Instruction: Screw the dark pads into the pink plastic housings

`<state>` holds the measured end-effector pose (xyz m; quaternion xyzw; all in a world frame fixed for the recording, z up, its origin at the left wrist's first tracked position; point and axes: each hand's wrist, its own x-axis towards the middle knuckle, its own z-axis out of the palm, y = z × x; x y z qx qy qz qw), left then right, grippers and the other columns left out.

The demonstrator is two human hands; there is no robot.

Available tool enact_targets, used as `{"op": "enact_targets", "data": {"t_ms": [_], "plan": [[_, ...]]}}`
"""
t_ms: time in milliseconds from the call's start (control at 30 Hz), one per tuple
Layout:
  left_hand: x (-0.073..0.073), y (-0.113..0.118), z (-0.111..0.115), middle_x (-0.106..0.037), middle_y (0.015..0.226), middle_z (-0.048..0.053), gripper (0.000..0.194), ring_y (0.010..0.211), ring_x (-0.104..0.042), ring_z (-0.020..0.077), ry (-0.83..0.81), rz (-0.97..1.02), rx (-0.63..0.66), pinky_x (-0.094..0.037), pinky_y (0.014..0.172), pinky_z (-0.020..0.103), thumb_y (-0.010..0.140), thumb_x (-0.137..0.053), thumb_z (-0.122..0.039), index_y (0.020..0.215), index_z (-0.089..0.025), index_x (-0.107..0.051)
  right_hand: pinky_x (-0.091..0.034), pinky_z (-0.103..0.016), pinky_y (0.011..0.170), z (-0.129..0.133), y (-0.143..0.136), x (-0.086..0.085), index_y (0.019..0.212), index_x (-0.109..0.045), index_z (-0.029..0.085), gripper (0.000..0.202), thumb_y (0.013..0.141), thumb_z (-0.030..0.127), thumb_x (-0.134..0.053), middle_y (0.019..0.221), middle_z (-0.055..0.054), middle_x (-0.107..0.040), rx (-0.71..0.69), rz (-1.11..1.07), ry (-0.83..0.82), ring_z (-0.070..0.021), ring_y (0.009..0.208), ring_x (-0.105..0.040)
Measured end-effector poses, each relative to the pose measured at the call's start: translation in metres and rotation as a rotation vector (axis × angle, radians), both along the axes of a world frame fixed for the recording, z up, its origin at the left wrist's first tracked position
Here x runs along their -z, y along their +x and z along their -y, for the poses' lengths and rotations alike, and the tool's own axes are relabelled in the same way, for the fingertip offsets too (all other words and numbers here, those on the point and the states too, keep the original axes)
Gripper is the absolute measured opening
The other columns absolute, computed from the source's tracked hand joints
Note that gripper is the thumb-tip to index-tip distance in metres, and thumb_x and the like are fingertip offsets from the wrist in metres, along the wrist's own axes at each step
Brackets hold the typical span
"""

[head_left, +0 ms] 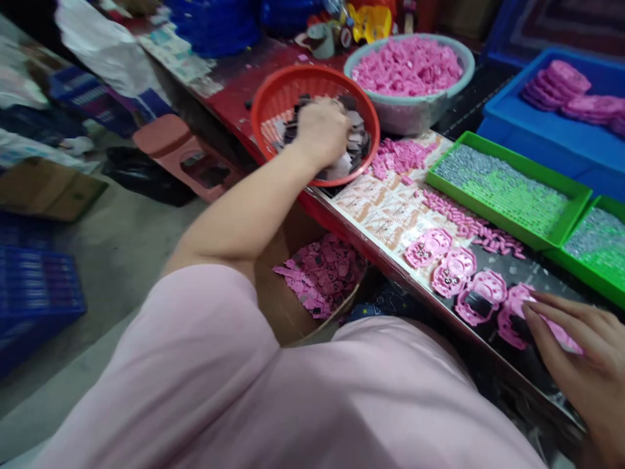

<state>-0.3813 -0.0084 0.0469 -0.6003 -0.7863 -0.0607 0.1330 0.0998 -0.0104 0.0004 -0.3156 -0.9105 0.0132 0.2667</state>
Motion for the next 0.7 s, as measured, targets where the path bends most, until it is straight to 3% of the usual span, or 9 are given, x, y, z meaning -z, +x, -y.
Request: {"op": "enact_targets", "data": {"t_ms": [67, 133, 233, 333, 400, 533, 700], "plan": [[-0.004, 0.01, 0.01, -0.062, 0.094, 0.009, 0.056, 0.104, -0.051, 0.0184, 0.116, 0.025, 0.146, -0.036, 0.091, 0.044, 0.102, -0.022, -0.04, 0.102, -0.007, -0.067, -0.055, -0.04, 0.072, 0.003, -0.005, -0.005, 0.112, -0.064, 0.038, 0.043, 0.074, 0.02, -0.072, 0.103, 0.0, -0.072, -0.007, 0.003, 0.012, -0.0236, 0.082, -0.07], [0.001, 0.033, 0.022, -0.065, 0.097, 0.01, 0.05, 0.096, -0.056, 0.0203, 0.145, 0.091, 0.261, -0.042, 0.087, 0.044, 0.1, -0.032, -0.045, 0.106, -0.01, -0.068, -0.054, -0.038, 0.073, 0.004, -0.011, -0.007, 0.108, -0.064, 0.032, 0.037, 0.075, 0.018, -0.072, 0.103, -0.003, -0.072, -0.027, 0.011, 0.009, -0.0225, 0.083, -0.069], [0.022, 0.089, 0.04, -0.069, 0.091, 0.006, 0.037, 0.083, -0.061, 0.0171, 0.136, 0.198, 0.46, -0.047, 0.075, 0.035, 0.098, -0.041, -0.043, 0.102, -0.019, -0.07, -0.053, -0.036, 0.075, 0.007, -0.021, -0.006, 0.104, -0.064, 0.027, 0.032, 0.075, 0.016, -0.072, 0.101, -0.005, -0.072, -0.062, 0.006, -0.001, -0.0214, 0.084, -0.068], [0.047, 0.143, 0.051, -0.07, 0.091, 0.005, 0.023, 0.076, -0.061, 0.0144, 0.046, 0.435, 0.831, -0.045, 0.066, 0.028, 0.094, -0.051, -0.037, 0.094, -0.024, -0.069, -0.052, -0.035, 0.076, 0.011, -0.027, -0.006, 0.102, -0.063, 0.025, 0.029, 0.076, 0.015, -0.072, 0.1, -0.006, -0.071, -0.073, -0.016, -0.001, -0.0212, 0.086, -0.068], [0.059, 0.167, 0.053, -0.07, 0.092, 0.006, 0.024, 0.071, -0.059, 0.0133, -0.031, 0.483, 0.954, -0.042, 0.061, 0.027, 0.096, -0.048, -0.032, 0.092, -0.023, -0.07, -0.051, -0.035, 0.076, 0.013, -0.028, -0.006, 0.102, -0.063, 0.025, 0.029, 0.076, 0.015, -0.071, 0.1, -0.006, -0.071, -0.075, -0.009, -0.01, -0.021, 0.086, -0.068], [0.07, 0.184, 0.05, -0.07, 0.089, 0.008, 0.025, 0.067, -0.055, 0.0133, 0.016, 0.53, 1.03, -0.035, 0.055, 0.027, 0.096, -0.047, -0.025, 0.083, -0.021, -0.068, -0.053, -0.037, 0.076, 0.016, -0.025, -0.006, 0.103, -0.063, 0.025, 0.031, 0.076, 0.014, -0.071, 0.101, -0.006, -0.071, -0.072, -0.009, -0.035, -0.0214, 0.084, -0.068], [0.078, 0.189, 0.047, -0.068, 0.078, 0.008, 0.024, 0.065, -0.056, 0.0134, 0.188, 0.217, 1.133, -0.029, 0.049, 0.028, 0.097, -0.045, -0.018, 0.085, -0.017, -0.067, -0.056, -0.042, 0.073, 0.015, -0.015, 0.001, 0.109, -0.063, 0.035, 0.036, 0.077, 0.02, -0.071, 0.103, -0.003, -0.072, -0.055, -0.018, -0.057, -0.0234, 0.081, -0.07]]}}
